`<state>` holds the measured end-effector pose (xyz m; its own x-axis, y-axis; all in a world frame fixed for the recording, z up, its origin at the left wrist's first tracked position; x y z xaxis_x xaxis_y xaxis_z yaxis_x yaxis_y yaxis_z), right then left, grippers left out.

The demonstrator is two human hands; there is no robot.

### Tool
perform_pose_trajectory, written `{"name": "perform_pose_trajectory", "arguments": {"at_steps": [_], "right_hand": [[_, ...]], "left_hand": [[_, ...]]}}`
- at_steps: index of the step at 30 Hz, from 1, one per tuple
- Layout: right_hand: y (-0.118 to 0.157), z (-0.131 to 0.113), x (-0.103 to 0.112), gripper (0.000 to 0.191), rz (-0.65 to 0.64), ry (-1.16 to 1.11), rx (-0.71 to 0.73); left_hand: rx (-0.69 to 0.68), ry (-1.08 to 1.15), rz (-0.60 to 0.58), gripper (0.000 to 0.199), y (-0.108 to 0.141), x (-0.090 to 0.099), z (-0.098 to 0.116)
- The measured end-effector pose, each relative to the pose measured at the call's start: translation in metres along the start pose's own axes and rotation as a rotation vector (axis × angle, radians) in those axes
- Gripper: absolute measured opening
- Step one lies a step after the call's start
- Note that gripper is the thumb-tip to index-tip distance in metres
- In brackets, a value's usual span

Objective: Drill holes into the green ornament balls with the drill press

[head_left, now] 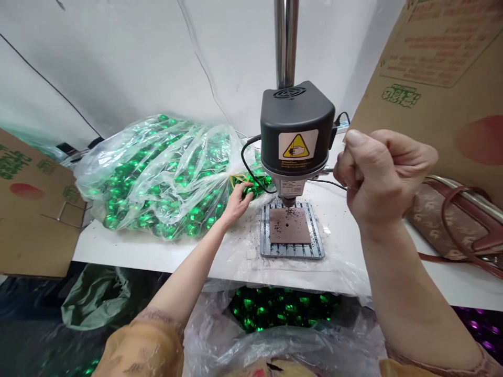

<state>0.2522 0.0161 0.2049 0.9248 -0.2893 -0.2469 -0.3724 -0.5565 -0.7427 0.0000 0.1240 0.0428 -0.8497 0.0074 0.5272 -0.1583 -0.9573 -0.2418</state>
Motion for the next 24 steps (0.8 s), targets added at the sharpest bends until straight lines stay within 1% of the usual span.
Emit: {"name": "perform_pose_trajectory", "arguments": {"at_steps": [3,4,5,6,8,11,14,18,24], "right_hand": [[0.0,-0.001,0.0,0.047,-0.001,-0.008,0.007],[0.0,-0.001,-0.001,0.047,-0.001,-0.01,0.006],[0.0,-0.001,-0.001,0.047,0.002,-0.012,0.005],[0.0,-0.001,-0.001,0.046,0.005,-0.013,0.005],[0.0,-0.002,-0.002,0.047,0.004,-0.015,0.004],[0.0,-0.002,-0.002,0.046,-0.003,-0.013,0.008],[0.001,-0.001,-0.001,0.046,-0.006,-0.016,0.021],[0.002,0.001,0.0,0.046,-0.054,0.003,0.086],[0.004,0.005,0.001,0.045,-0.06,0.006,0.105]], "left_hand": [[0.211,0.57,-0.046,0.037,0.027,-0.009,0.01],[0.272,0.708,-0.08,0.04,0.035,-0.013,0.015],[0.311,0.796,-0.115,0.043,0.043,-0.017,0.019],[0.329,0.837,-0.144,0.045,0.049,-0.021,0.024],[0.327,0.833,-0.183,0.051,0.058,-0.028,0.03],[0.266,0.774,-0.173,0.057,0.063,-0.038,0.03],[0.189,0.689,-0.159,0.057,0.062,-0.048,0.025],[0.134,0.551,-0.19,0.059,0.06,-0.06,0.02],[0.048,0.408,-0.183,0.058,0.058,-0.068,0.025]]}}
Point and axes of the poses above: each hand's wrist, its own y-axis away from the middle knuckle, its own x-axis out of the back of the hand, z = x × y, the point moved 2 cm from there along -y, towards the middle knuckle, and after that the axes turned 2 degrees about y, right-handed, at the moved point
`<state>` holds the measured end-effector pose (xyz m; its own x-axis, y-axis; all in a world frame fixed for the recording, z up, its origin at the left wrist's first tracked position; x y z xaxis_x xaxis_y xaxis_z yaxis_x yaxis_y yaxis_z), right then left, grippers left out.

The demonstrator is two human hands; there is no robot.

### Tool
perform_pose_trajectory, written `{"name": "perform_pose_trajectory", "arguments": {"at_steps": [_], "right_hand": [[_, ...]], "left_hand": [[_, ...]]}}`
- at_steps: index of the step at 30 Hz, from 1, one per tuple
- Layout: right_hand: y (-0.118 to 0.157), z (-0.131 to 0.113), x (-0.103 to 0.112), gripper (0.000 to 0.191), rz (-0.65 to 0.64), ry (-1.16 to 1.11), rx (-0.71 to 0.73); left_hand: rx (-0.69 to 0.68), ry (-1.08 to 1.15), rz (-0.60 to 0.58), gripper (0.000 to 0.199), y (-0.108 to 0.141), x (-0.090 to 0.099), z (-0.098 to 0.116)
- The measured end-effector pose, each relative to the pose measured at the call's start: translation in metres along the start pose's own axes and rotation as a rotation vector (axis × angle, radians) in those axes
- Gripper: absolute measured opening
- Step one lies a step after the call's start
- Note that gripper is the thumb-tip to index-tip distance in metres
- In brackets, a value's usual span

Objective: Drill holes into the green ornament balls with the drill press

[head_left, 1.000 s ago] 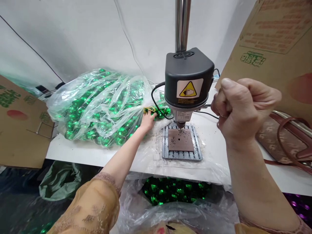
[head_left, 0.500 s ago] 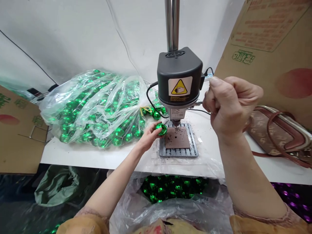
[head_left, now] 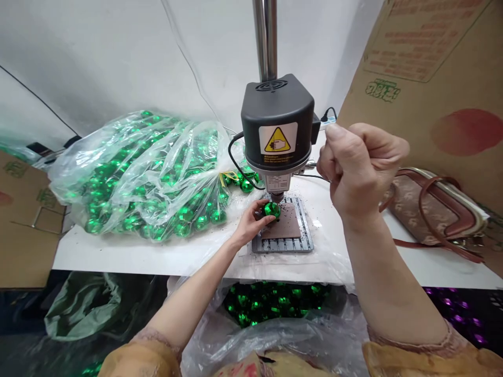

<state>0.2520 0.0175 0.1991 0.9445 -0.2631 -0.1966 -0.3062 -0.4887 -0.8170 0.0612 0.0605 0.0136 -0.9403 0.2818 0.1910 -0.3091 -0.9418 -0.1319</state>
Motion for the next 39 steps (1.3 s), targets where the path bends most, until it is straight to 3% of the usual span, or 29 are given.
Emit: {"name": "perform_pose_trajectory", "arguments": {"at_steps": [7,14,21,39], "right_hand": [[0.0,-0.001,-0.001,0.047,0.0,0.01,-0.002],[0.0,-0.001,0.0,0.049,0.002,0.048,-0.016],[0.012,-0.003,0.002,0.052,0.034,0.033,-0.059],[0.042,0.014,0.009,0.048,0.069,0.004,0.184]], "left_hand": [[-0.091,-0.251,0.038,0.058,0.003,-0.012,-0.001],[-0.073,0.004,0.004,0.058,0.01,-0.029,-0.009],[-0.059,0.001,-0.002,0.059,0.01,-0.028,-0.005],[-0.063,0.049,-0.018,0.057,0.012,-0.028,-0.007]]}}
Point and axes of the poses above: each hand's wrist, its own y-axis away from the middle knuckle, its own x-axis out of the back of the hand, z = x × y, the point moved 2 cm from there along -y, towards the middle knuckle, and after that the axes turned 2 degrees about y, right-handed, at the moved point
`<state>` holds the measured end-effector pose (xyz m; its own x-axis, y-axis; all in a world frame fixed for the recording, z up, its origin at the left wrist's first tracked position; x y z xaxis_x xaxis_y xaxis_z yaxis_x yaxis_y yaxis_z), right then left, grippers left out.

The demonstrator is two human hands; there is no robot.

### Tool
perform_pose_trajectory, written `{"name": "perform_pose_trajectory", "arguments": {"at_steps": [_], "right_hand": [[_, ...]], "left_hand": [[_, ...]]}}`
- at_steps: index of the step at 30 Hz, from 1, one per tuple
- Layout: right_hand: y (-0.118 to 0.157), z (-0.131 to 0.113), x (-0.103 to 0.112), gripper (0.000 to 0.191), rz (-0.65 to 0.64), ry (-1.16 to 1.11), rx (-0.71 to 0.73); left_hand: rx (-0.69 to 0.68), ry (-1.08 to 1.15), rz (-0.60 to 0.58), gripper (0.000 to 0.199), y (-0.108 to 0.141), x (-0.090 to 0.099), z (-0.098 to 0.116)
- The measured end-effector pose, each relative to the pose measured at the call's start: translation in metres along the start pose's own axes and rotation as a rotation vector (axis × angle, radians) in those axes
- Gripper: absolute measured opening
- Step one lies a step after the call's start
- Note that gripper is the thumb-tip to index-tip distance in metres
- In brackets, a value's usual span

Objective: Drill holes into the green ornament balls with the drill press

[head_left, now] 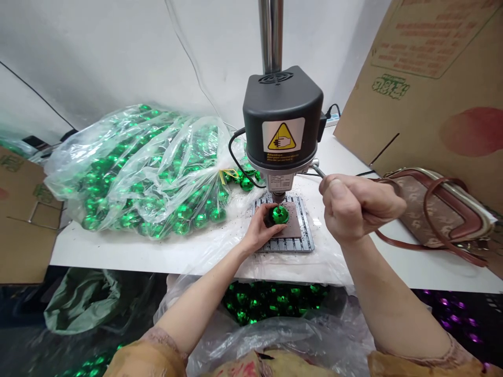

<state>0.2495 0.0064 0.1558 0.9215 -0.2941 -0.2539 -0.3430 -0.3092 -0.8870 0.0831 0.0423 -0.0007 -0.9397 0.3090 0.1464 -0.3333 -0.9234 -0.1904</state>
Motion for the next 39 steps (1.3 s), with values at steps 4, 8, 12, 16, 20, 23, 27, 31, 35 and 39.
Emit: {"name": "perform_pose_trajectory", "arguments": {"at_steps": [4,8,12,16,20,23,27,31,35,39], "right_hand": [[0.004,0.005,0.002,0.048,0.007,-0.006,0.062],[0.011,0.011,0.007,0.046,-0.04,-0.027,0.126],[0.012,0.005,0.007,0.044,-0.109,-0.033,0.136],[-0.017,-0.007,-0.003,0.047,-0.041,0.012,-0.145],[-0.05,-0.009,-0.013,0.044,-0.014,0.003,-0.332],[-0.058,-0.006,-0.015,0.044,-0.03,-0.017,-0.348],[-0.055,-0.006,-0.013,0.045,-0.051,-0.002,-0.328],[-0.054,-0.008,-0.013,0.046,-0.046,-0.001,-0.321],[-0.053,-0.009,-0.013,0.047,-0.029,0.026,-0.308],[-0.051,-0.012,-0.014,0.046,-0.009,0.037,-0.298]], "left_hand": [[-0.006,-0.018,0.005,0.058,0.0,0.0,0.0],[-0.01,-0.041,0.012,0.058,0.0,0.001,0.001],[-0.006,-0.066,0.02,0.059,0.001,0.001,0.0],[0.008,-0.032,0.053,0.059,-0.001,-0.001,0.0],[-0.018,-0.057,0.134,0.054,0.004,-0.004,0.011],[-0.116,-0.275,0.192,0.046,0.029,0.0,0.03],[-0.383,-0.684,-0.178,0.042,0.097,0.006,0.05],[-0.601,-0.994,-0.492,0.056,0.152,0.022,0.05],[-0.529,-0.878,-0.251,0.034,0.114,0.055,0.045],[-0.263,-0.764,0.11,0.016,0.005,0.082,0.03]]}}
Point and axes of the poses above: each hand's wrist, its own y-axis away from the middle knuckle, its own x-axis out of the back of the hand, z = x × y, the point moved 2 cm from there along -y, towards the middle knuckle, and after that the axes turned 2 degrees about y, right-handed, at the moved point
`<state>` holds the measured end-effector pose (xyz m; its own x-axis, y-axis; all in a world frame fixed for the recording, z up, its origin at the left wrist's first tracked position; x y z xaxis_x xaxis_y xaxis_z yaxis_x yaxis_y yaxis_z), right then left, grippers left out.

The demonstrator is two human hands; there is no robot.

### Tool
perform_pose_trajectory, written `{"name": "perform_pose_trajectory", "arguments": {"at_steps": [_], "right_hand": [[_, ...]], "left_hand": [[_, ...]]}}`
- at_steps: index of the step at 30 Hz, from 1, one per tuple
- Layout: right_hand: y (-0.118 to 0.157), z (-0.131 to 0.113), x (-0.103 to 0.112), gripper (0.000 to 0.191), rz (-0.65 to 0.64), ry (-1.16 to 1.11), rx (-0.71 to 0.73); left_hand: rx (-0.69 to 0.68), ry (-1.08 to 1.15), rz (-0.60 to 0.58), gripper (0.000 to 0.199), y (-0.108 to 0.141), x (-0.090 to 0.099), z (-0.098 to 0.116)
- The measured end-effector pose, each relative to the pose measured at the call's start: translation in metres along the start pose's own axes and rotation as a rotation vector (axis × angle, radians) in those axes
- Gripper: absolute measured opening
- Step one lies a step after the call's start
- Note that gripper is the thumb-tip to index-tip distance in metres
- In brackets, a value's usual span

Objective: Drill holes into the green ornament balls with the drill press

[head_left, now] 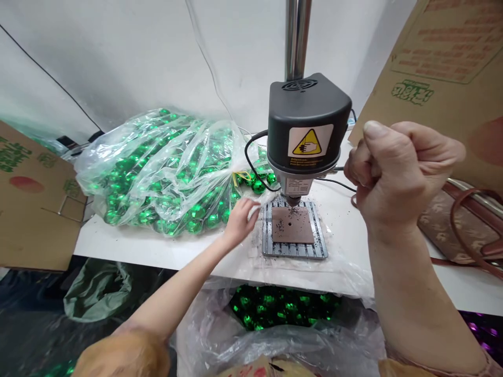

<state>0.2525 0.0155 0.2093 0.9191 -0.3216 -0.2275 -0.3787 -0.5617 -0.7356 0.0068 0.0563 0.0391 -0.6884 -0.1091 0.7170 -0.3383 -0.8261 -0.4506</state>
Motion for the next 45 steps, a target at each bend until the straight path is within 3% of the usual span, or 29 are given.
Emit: {"name": "perform_pose_trajectory", "arguments": {"at_steps": [3,5,8,13,16,19,23,29,32,36,45], "right_hand": [[0.001,-0.001,0.0,0.046,-0.017,0.011,-0.002],[0.001,-0.001,0.0,0.046,-0.029,0.017,-0.004],[0.001,0.0,0.0,0.048,-0.026,0.025,-0.003],[0.001,0.0,0.0,0.047,-0.012,0.006,0.008],[0.001,0.001,-0.001,0.047,-0.001,-0.007,0.014],[0.001,0.001,-0.001,0.047,-0.006,-0.023,0.012],[0.001,0.002,0.0,0.046,-0.014,-0.05,0.021],[0.002,0.002,-0.001,0.046,-0.011,-0.06,0.022],[0.002,0.002,-0.002,0.045,-0.002,-0.081,0.026],[0.002,0.003,-0.003,0.046,0.005,-0.103,0.023],[0.005,0.004,0.0,0.049,0.004,-0.029,0.006]], "left_hand": [[0.247,0.003,0.048,0.027,-0.061,-0.024,-0.032],[0.358,0.044,0.041,0.033,-0.081,-0.04,-0.047],[0.382,0.1,0.035,0.033,-0.088,-0.053,-0.06],[0.318,0.271,0.031,0.022,-0.083,-0.056,-0.067],[0.387,0.596,0.13,0.013,-0.086,-0.06,-0.069],[0.49,0.744,0.233,0.03,-0.09,-0.063,-0.069],[0.567,0.838,0.298,0.04,-0.08,-0.049,-0.062],[0.633,1.164,0.23,0.051,-0.027,-0.019,-0.025],[0.592,1.183,0.181,0.049,-0.008,-0.024,-0.003],[0.48,1.124,0.116,0.046,-0.004,-0.043,0.016],[0.373,0.915,-0.033,0.056,-0.01,-0.061,0.019]]}}
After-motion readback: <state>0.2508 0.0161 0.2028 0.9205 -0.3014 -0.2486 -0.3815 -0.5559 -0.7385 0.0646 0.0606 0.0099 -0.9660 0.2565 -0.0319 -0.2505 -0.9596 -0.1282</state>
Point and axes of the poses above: each hand's wrist, its own y-axis away from the middle knuckle, its own x-axis out of the back of the hand, z = x × y, the point moved 2 cm from there along -y, towards the middle knuckle, and after that the axes turned 2 degrees about y, right-handed, at the moved point
